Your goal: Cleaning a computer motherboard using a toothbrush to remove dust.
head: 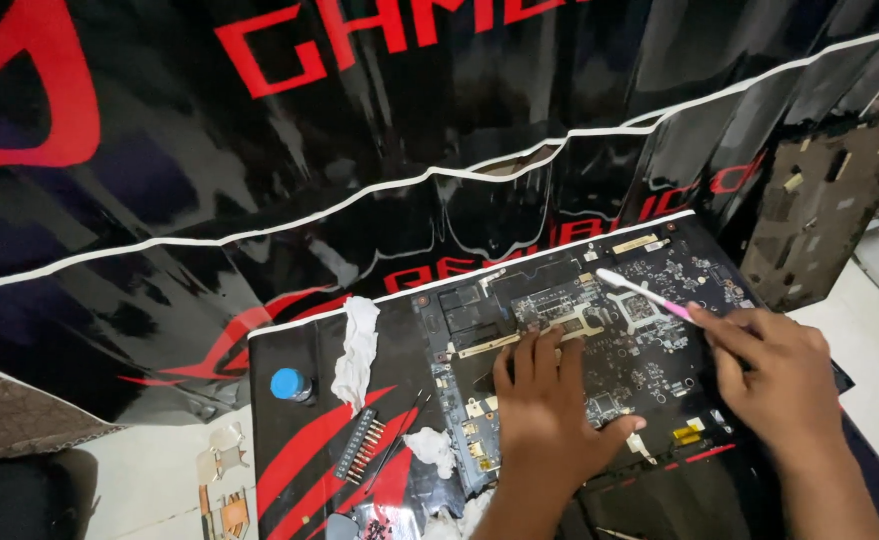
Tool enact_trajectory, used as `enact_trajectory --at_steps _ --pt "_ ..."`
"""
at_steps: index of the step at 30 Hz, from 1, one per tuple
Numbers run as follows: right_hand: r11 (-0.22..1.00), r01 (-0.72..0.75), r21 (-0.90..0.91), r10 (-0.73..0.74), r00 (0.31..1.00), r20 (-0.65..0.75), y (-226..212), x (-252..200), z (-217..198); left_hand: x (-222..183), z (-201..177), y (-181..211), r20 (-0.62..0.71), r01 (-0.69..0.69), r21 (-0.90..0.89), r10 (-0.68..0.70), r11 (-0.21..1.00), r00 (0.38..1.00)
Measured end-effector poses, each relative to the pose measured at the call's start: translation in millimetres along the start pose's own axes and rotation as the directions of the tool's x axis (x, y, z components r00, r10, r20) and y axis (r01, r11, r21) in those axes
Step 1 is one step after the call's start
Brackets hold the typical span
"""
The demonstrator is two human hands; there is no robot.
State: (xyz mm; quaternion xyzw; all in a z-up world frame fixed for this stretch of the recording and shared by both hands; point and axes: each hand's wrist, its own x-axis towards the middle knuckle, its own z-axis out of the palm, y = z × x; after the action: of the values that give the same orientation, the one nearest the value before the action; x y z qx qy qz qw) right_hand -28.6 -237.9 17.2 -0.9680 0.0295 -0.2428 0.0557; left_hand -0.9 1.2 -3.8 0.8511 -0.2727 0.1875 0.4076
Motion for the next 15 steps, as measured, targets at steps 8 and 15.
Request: enact_trajectory --at_steps 8,15 --pt "0.988 0.053 0.147 -0.063 0.996 0.063 -8.5 -1.6 11.6 1.3 2.2 0.1 -0.009 -0.003 0.029 0.004 1.0 1.0" --pt "0.998 -0.016 -0.055 0.014 0.999 -0.046 12.3 -10.5 6.2 -0.2 1.6 -0.9 0.022 0.015 0.031 -0.015 0.999 1.0"
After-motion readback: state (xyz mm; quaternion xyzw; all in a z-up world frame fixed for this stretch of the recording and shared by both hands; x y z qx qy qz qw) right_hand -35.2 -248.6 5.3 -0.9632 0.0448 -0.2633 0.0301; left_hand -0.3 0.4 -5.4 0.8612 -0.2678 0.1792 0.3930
